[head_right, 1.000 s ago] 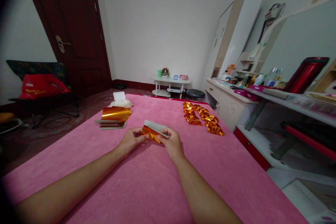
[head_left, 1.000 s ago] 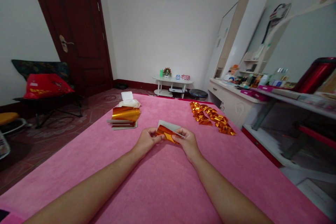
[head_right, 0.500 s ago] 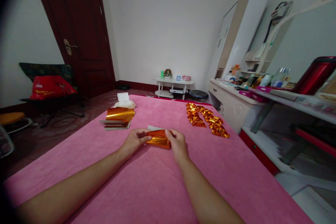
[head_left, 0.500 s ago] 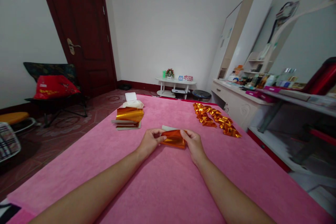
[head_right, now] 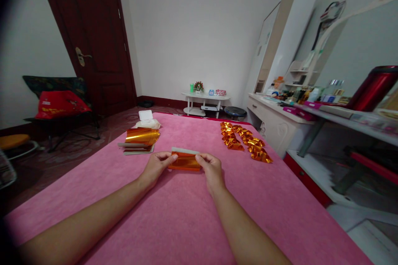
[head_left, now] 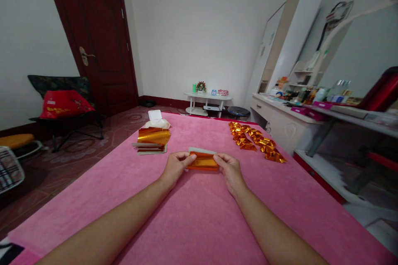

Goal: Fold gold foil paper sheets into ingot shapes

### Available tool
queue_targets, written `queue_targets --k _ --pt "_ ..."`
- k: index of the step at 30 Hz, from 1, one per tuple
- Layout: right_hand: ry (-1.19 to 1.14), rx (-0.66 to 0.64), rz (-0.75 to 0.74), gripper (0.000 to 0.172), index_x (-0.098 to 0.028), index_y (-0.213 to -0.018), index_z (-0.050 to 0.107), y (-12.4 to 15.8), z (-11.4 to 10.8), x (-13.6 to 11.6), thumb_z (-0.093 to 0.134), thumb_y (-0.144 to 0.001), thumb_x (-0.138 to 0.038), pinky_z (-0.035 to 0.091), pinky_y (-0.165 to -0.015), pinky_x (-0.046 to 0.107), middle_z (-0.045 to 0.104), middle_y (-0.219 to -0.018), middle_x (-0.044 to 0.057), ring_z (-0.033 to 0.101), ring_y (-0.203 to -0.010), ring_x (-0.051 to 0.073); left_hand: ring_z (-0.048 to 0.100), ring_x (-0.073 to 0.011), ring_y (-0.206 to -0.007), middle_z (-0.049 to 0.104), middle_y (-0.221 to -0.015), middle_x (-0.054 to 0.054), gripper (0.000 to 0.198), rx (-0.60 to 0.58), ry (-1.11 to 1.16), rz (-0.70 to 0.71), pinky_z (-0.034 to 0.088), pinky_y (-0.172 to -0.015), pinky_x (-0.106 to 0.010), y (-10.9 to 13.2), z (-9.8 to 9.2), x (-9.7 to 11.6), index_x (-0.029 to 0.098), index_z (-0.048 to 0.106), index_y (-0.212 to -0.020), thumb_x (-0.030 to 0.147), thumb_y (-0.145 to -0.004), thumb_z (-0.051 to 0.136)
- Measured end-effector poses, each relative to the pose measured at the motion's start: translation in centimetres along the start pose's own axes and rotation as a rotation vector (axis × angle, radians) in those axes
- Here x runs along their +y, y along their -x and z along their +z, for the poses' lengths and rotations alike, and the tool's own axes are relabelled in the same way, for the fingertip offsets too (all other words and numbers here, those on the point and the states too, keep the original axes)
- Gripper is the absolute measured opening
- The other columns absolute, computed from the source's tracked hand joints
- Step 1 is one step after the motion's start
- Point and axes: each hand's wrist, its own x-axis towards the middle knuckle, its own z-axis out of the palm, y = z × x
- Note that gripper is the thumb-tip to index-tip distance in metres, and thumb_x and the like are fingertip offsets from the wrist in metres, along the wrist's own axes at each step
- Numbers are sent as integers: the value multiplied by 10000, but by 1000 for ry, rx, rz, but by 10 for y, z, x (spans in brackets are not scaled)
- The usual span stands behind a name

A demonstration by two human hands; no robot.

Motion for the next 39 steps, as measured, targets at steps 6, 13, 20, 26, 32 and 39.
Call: queue_targets --k 6,13,20,26,32,39 --pt "-32 63 17 242 -168 -683 675 0 0 -1 781 -589 -364 455 -590 274 664 -642 11 590 -589 148 546 -120 -563 661 -660 -45 303 23 6 28 387 -434 -177 1 -1 2 112 710 -750 412 -716 679" --pt "-44 119 15 263 -161 -651 632 2 4 -6 795 -558 -346 405 -498 235 625 -579 -5 541 -517 117 610 -167 -622 696 -732 -64 316 54 12 40 442 -441 -197 0 -1 0 129 715 -808 405 -656 727" --pt "-69 158 2 277 -170 -669 585 3 6 -9 800 -554 -301 424 -508 227 619 -588 -24 555 -517 112 563 -118 -550 667 -613 -26 228 76 -12 105 439 -543 -203 0 0 4 129 701 -661 355 -685 714" --pt "-100 167 -1 386 -190 -858 565 1 5 -7 794 -569 -307 481 -596 267 673 -694 -13 623 -610 150 547 -118 -547 656 -632 -30 213 49 -73 119 414 -518 -204 1 1 5 127 683 -656 335 -694 707" --pt "-82 62 36 429 -175 -927 571 2 6 -8 791 -578 -291 476 -605 265 693 -760 15 635 -640 156 531 -107 -530 630 -583 -14 220 149 -108 160 401 -513 -197 -3 -3 0 128 666 -616 331 -688 709" --pt "-94 62 51 424 -177 -948 590 2 4 -7 783 -582 -267 465 -602 254 693 -765 10 625 -637 147 521 -99 -515 624 -568 -7 235 174 -141 170 405 -506 -192 -5 -4 -2 124 652 -611 340 -683 713"
